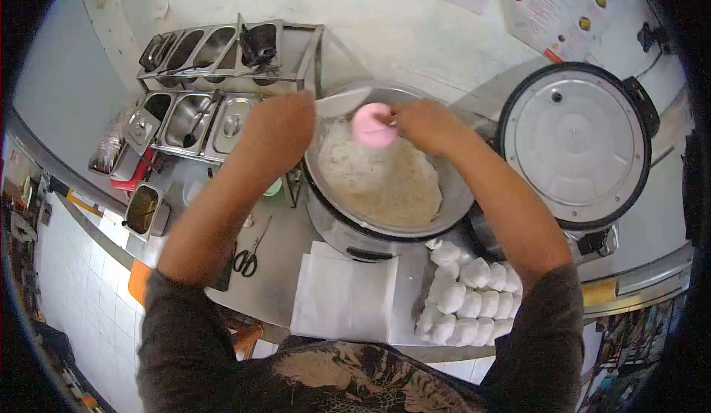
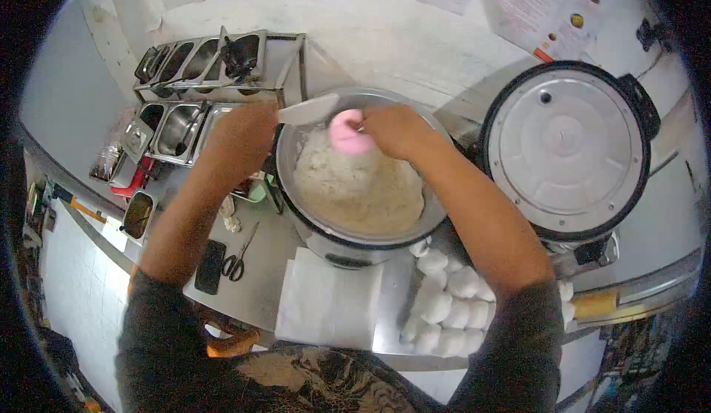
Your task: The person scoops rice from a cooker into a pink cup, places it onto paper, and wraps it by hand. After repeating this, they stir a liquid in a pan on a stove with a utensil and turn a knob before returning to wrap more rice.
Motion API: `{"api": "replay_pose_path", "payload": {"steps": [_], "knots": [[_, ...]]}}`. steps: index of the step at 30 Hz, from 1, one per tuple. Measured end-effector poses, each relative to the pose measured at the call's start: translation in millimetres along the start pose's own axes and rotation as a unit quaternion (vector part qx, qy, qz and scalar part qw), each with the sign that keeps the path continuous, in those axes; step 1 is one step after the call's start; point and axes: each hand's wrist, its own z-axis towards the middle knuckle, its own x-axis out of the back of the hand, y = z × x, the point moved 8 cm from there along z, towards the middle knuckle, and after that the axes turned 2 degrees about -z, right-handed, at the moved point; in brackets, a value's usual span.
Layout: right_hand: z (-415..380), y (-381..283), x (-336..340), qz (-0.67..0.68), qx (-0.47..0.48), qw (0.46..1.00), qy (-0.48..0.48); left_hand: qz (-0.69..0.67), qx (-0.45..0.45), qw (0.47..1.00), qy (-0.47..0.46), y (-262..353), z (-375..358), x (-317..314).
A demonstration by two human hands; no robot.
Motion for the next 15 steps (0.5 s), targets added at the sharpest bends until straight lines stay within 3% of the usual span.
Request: {"api": "replay_pose_path", "payload": {"steps": [3, 4, 7, 10, 12, 13, 15], "knots": [[44.2, -26.8, -23.2, -0.090, 0.155, 0.984, -0.025, -0.139, 0.139, 0.977, 0.086, -24.6, -53.6, 13.9], [49.2, -37.0, -31.6, -0.129, 0.210, 0.969, -0.026, -0.171, 0.146, 0.971, 0.084, -22.6, -70.8, 5.7], [47.0, -11.6, -78.7, -0.118, 0.157, 0.975, -0.106, -0.263, 0.169, 0.944, 0.106, -10.0, -110.2, -23.8], [47.2, 6.4, -100.2, -0.062, 0.091, 0.992, -0.060, -0.335, 0.195, 0.906, 0.170, 5.5, -133.6, -52.3], [52.4, 19.0, -107.0, -0.049, 0.011, 0.989, -0.137, -0.357, 0.205, 0.889, 0.200, 11.2, -146.5, -71.9], [52.0, 25.8, -111.1, -0.042, -0.030, 0.983, -0.176, -0.444, 0.298, 0.835, 0.131, 8.6, -156.8, -98.7], [50.3, 44.0, -125.4, 0.029, -0.025, 0.983, -0.180, -0.604, 0.312, 0.724, 0.119, 24.5, -163.4, -114.9]]}}
